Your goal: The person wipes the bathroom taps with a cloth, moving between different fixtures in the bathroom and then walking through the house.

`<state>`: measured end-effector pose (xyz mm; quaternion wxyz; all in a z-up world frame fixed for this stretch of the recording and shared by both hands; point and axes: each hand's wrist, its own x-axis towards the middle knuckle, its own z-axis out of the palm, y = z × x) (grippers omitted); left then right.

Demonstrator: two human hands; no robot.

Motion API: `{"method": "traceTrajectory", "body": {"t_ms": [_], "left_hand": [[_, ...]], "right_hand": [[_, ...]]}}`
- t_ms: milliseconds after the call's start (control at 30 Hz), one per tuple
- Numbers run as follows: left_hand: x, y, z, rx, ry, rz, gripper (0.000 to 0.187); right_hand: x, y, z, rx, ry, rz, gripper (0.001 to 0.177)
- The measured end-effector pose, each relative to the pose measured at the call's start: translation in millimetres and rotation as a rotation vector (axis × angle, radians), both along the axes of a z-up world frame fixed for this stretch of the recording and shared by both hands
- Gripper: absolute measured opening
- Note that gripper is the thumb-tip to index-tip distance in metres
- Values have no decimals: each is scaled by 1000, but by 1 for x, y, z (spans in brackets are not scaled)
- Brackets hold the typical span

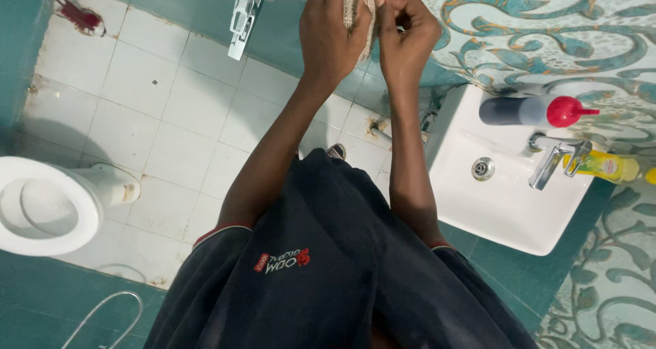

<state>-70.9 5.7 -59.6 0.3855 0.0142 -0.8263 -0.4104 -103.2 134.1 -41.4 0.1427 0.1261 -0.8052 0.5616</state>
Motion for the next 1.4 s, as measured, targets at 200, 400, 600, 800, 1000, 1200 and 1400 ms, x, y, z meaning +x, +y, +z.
{"method": "traceTrajectory", "body": {"t_ms": [200, 400, 600, 800, 1000, 1200, 1400], "left_hand": [[2, 7, 2, -283, 104, 69, 43], [-5, 9, -7, -369, 108, 94, 46], [-9, 7, -19, -4, 83, 41, 41], [-16, -6, -47, 485, 33, -212, 24], [-11, -16, -62, 850, -110, -498, 33], [0, -18, -39, 328, -145, -351, 46], [16, -16, 5, -412, -42, -179, 50]], "right_hand": [[-11, 17, -21, -510, -353, 242, 15], [-11, 19, -45, -712, -482, 251, 20], [-10, 0, -30, -152, 128, 53, 12], [3, -33, 23, 289, 434, -82, 10], [21, -57, 34, 196, 322, -286, 14], [29, -65, -12, -125, 329, -387, 13], [40, -40, -66, -673, -150, -190, 12]]}}
